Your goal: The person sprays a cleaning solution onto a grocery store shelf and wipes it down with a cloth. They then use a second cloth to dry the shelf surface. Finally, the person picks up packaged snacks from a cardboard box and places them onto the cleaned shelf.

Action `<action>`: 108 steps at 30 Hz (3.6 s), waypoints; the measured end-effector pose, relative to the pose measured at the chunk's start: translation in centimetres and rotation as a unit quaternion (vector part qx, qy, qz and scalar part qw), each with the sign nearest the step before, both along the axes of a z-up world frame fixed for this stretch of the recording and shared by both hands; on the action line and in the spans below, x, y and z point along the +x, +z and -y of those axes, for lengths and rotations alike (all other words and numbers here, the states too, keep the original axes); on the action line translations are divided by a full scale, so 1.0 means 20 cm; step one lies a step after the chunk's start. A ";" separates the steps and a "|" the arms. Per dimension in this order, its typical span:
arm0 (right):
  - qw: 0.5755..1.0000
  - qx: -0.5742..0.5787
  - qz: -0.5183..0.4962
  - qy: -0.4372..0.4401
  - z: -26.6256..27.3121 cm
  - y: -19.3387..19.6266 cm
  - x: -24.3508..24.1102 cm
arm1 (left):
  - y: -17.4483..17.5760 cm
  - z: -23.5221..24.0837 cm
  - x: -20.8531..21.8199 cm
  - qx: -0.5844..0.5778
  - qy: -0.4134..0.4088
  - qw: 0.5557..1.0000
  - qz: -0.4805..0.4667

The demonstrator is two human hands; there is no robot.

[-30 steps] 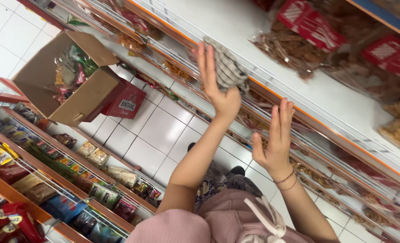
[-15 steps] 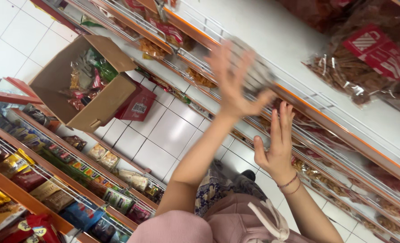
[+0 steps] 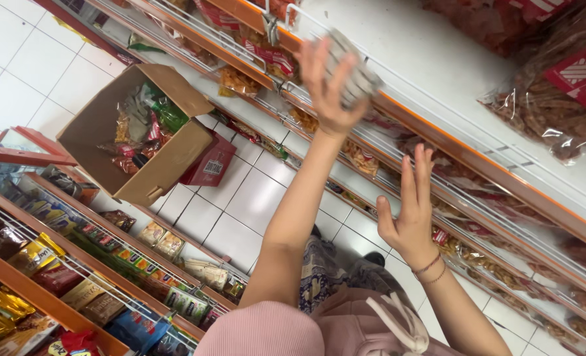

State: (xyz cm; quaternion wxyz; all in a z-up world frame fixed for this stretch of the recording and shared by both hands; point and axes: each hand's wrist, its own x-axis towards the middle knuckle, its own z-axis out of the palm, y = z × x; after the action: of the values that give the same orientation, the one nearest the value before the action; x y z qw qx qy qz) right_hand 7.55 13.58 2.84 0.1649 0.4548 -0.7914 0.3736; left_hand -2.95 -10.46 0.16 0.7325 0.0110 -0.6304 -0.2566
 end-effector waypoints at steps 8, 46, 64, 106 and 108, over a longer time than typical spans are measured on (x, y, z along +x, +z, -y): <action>0.998 0.005 0.031 0.049 0.14 0.04 0.12 | 0.08 0.28 0.09 0.221 -0.048 0.974 0.017; 0.790 0.043 0.577 0.204 2.94 -1.14 0.24 | -1.30 1.63 1.94 0.707 -0.050 0.682 0.183; 0.950 0.000 0.301 -0.084 3.52 -1.01 0.58 | -1.23 3.24 2.16 0.615 -0.218 0.658 0.376; 0.727 0.152 0.496 -0.449 3.28 -1.03 0.84 | -1.29 3.63 1.17 -0.202 -0.035 0.546 0.812; 0.713 0.143 0.494 -0.476 3.31 -0.98 0.87 | -1.30 3.61 1.15 -0.221 -0.043 0.547 0.806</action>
State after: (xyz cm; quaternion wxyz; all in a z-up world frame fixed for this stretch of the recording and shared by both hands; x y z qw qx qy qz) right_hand 24.97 -52.56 -16.85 -0.1605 -0.2137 -0.9159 0.2996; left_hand 19.97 -82.73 -25.85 -0.1158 0.0236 -0.9927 -0.0233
